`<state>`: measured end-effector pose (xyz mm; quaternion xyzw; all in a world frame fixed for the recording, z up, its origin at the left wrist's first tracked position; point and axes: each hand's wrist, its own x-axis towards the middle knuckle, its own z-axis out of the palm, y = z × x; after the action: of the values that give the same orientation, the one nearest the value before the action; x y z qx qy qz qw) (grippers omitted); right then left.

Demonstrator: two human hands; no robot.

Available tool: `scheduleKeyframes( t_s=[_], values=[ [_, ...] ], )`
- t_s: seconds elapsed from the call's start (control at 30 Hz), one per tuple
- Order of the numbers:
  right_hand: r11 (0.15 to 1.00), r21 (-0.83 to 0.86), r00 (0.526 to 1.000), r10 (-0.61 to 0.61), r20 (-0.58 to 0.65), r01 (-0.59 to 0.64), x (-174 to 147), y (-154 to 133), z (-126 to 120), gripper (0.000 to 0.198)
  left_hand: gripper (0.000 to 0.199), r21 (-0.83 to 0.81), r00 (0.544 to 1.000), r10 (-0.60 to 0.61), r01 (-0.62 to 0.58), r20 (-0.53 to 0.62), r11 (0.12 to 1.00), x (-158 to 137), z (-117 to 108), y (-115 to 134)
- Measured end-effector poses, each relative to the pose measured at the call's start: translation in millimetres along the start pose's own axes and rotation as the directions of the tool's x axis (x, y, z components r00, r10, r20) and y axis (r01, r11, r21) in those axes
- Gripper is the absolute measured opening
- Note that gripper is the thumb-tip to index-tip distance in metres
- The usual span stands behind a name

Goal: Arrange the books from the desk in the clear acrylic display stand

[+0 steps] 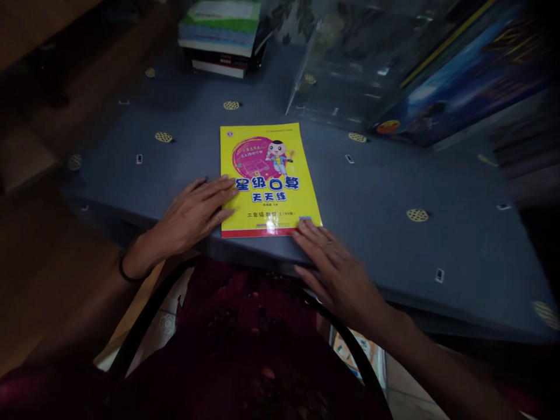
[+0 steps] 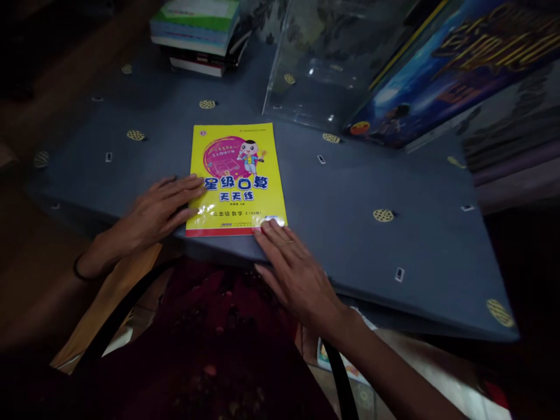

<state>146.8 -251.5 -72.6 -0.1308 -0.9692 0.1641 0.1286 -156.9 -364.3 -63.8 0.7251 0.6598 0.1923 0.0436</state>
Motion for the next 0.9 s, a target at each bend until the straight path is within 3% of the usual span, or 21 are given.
scheduleKeyframes(
  t_s=[0.17, 0.4, 0.73, 0.9],
  values=[
    [0.999, -0.023, 0.998, 0.04, -0.051, -0.041, -15.8, 10.1, -5.7, 0.078, 0.081, 0.03, 0.996, 0.012, -0.015, 0.085, 0.999, -2.4, -5.6, 7.1],
    [0.999, 0.02, 0.999, 0.045, -0.014, -0.045, -8.7, 14.3, -9.8, 0.069, 0.09, 0.083, 0.989, -0.019, 0.007, 0.145, 0.997, 0.6, -10.5, 5.8],
    [0.989, -0.088, 0.991, -0.124, -0.044, 0.12, 56.3, 41.4, -14.6, 0.049, 0.084, 0.167, 0.983, -0.089, 0.061, 0.163, 0.984, 26.6, -30.4, -37.9],
    [0.994, 0.024, 0.992, -0.1, -0.078, 0.102, 83.7, 53.7, -25.8, 0.04, 0.081, 0.114, 0.97, -0.105, 0.081, 0.221, 0.99, 39.4, -42.3, -50.4]
  ],
)
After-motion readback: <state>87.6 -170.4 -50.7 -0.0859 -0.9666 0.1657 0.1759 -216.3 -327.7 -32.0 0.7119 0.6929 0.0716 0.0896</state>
